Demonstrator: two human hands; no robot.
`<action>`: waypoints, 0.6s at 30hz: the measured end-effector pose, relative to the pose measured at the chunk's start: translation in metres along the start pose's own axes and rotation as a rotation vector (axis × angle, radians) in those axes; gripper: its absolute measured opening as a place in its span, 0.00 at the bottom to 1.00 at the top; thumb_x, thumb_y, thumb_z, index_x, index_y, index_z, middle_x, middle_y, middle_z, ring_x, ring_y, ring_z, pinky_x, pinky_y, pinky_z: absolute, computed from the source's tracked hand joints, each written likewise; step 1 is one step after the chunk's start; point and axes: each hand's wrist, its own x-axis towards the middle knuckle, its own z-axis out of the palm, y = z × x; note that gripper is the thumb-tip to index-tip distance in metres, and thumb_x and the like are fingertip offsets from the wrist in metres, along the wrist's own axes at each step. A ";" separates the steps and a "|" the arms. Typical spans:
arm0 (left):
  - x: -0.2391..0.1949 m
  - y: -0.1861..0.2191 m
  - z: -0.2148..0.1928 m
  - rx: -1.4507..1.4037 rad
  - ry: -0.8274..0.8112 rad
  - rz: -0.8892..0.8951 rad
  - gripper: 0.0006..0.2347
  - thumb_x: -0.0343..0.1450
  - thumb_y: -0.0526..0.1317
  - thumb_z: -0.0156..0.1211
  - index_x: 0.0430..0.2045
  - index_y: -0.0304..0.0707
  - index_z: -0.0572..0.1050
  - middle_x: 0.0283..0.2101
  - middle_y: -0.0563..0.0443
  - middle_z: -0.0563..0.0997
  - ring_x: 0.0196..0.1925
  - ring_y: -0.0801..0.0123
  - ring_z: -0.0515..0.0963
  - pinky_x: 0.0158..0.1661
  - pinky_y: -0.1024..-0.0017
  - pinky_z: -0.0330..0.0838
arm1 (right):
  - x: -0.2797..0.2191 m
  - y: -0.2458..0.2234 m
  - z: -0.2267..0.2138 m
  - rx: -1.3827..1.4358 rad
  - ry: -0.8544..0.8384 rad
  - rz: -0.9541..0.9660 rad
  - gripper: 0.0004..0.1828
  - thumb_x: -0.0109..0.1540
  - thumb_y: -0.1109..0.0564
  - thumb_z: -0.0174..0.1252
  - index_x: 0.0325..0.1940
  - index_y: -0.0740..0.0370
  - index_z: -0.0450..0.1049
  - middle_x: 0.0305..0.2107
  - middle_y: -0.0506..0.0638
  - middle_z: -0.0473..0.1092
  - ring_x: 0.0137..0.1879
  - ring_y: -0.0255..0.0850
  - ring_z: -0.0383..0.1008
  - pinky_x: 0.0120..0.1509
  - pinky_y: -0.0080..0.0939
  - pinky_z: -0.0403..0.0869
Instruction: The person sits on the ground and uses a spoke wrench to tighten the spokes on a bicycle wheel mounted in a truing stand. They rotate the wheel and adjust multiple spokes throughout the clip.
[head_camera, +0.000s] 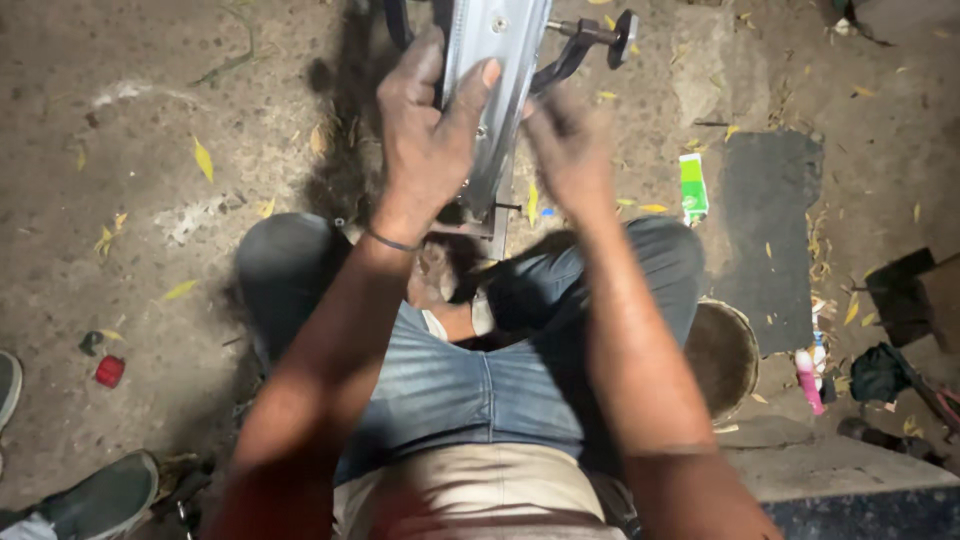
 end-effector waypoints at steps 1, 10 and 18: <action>0.009 0.002 0.002 0.089 0.000 0.075 0.07 0.78 0.35 0.62 0.41 0.28 0.75 0.38 0.53 0.81 0.39 0.76 0.82 0.40 0.74 0.77 | 0.002 0.007 0.002 0.017 -0.017 0.009 0.13 0.72 0.60 0.65 0.37 0.69 0.73 0.24 0.49 0.64 0.33 0.33 0.62 0.35 0.35 0.62; -0.009 0.008 0.001 0.327 0.057 0.281 0.10 0.79 0.38 0.61 0.48 0.29 0.74 0.46 0.48 0.77 0.48 0.70 0.77 0.51 0.69 0.73 | 0.013 0.000 0.005 0.410 0.314 -0.088 0.06 0.67 0.62 0.66 0.43 0.69 0.78 0.29 0.45 0.74 0.32 0.29 0.67 0.36 0.33 0.66; -0.036 -0.018 -0.017 0.646 0.034 0.154 0.12 0.74 0.44 0.62 0.33 0.29 0.81 0.32 0.35 0.81 0.36 0.47 0.80 0.42 0.59 0.71 | 0.005 0.002 -0.012 0.230 0.316 -0.131 0.06 0.66 0.61 0.68 0.42 0.66 0.77 0.31 0.42 0.76 0.34 0.25 0.69 0.35 0.29 0.67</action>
